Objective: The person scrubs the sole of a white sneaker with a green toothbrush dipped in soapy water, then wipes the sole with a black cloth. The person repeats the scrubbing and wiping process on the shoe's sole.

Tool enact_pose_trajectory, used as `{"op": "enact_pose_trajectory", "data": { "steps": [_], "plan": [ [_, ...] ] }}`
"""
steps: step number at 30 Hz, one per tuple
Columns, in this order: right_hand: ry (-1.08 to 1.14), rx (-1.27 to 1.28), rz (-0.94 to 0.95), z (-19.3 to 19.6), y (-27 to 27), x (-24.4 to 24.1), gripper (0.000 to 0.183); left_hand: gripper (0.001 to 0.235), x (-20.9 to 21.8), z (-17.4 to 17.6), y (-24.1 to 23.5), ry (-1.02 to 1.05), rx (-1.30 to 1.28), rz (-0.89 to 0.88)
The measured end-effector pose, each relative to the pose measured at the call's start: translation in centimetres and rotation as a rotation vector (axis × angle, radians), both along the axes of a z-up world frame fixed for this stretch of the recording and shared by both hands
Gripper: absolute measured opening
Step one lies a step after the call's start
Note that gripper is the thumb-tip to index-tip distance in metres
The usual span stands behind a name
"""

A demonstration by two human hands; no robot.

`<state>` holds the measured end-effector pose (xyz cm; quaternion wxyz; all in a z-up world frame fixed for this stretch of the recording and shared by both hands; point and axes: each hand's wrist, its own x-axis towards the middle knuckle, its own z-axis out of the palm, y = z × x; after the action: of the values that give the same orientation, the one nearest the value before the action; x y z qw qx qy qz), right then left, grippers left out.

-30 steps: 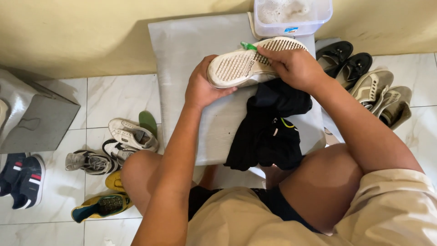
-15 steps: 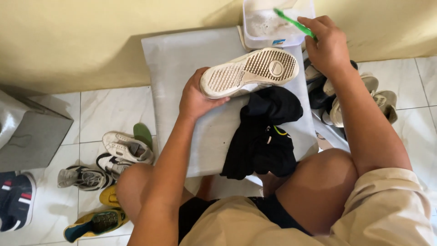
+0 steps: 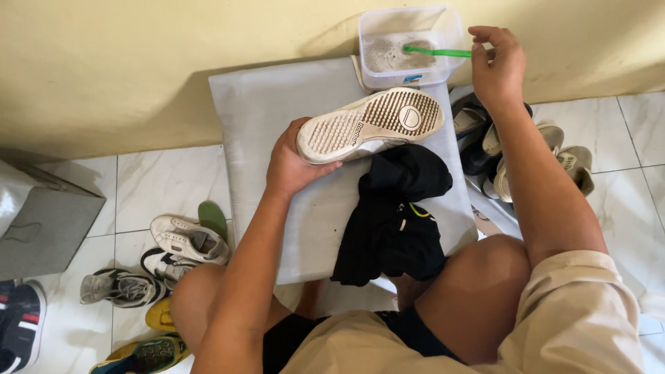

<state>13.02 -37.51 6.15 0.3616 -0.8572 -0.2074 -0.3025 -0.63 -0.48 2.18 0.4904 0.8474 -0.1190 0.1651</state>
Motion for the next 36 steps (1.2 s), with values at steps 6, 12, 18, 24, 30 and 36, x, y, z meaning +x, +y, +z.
{"op": "enact_pose_trajectory", "data": {
  "steps": [6,12,18,24,30,36],
  "plan": [
    [0.023,0.001,-0.005,0.1,0.1,-0.3,0.023,0.086,-0.1,0.2,-0.1,0.001,-0.003,0.009],
    [0.041,0.018,-0.031,0.0,0.1,-0.8,0.016,0.084,-0.1,0.3,-0.2,0.011,0.032,0.031],
    [0.161,-0.1,0.119,2.7,2.0,-5.1,0.006,0.083,-0.1,0.2,-0.2,-0.026,-0.006,0.001],
    [0.707,-0.348,0.314,5.6,5.4,-10.2,0.023,0.09,0.7,-1.7,0.5,0.033,-0.091,-0.041],
    [0.745,-0.4,0.228,3.2,3.5,-8.0,0.028,0.09,0.6,-1.6,0.6,-0.003,-0.075,-0.052],
    [0.863,-0.647,0.439,4.7,7.9,-10.5,0.045,0.09,0.4,-0.9,0.4,-0.009,-0.082,-0.056]
  ]
}}
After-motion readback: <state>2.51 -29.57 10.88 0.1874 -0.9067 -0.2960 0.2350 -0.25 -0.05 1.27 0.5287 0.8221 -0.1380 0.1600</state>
